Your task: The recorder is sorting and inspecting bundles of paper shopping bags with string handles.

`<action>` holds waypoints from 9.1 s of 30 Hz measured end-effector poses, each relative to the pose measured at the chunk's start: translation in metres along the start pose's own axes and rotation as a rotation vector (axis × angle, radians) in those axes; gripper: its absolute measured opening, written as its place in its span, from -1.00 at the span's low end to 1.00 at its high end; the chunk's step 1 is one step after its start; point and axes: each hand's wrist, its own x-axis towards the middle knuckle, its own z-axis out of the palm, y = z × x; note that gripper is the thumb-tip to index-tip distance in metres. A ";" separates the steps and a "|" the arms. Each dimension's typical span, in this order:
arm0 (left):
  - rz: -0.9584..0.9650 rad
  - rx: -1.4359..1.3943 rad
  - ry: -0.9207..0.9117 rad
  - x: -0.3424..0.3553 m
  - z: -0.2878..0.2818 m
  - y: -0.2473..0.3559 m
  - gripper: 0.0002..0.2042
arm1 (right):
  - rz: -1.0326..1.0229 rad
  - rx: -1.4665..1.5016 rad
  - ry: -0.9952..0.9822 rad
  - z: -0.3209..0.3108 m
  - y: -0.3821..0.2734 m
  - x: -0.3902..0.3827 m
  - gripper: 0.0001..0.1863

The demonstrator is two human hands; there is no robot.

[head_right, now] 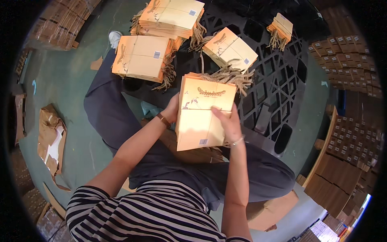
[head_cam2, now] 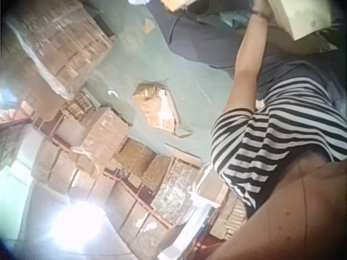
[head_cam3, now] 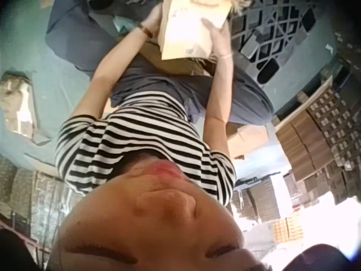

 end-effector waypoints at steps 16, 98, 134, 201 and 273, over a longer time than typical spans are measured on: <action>0.316 0.173 -0.028 -0.008 -0.027 0.018 -0.43 | -0.587 -0.942 0.470 0.063 0.056 0.035 -0.37; 0.041 -0.075 0.101 -0.093 -0.045 -0.032 -0.50 | 0.141 -0.361 0.028 -0.030 0.176 -0.080 -0.40; -0.246 0.136 0.015 -0.101 0.029 0.059 -0.36 | 0.145 0.749 -0.028 0.003 0.125 -0.104 -0.49; 1.402 2.854 -0.384 -0.032 0.092 -0.069 -0.65 | 0.011 0.317 0.555 -0.005 0.188 -0.023 -0.80; 0.546 2.841 -0.993 0.030 0.102 -0.100 -0.84 | 0.705 0.450 0.688 -0.014 0.182 -0.037 -0.76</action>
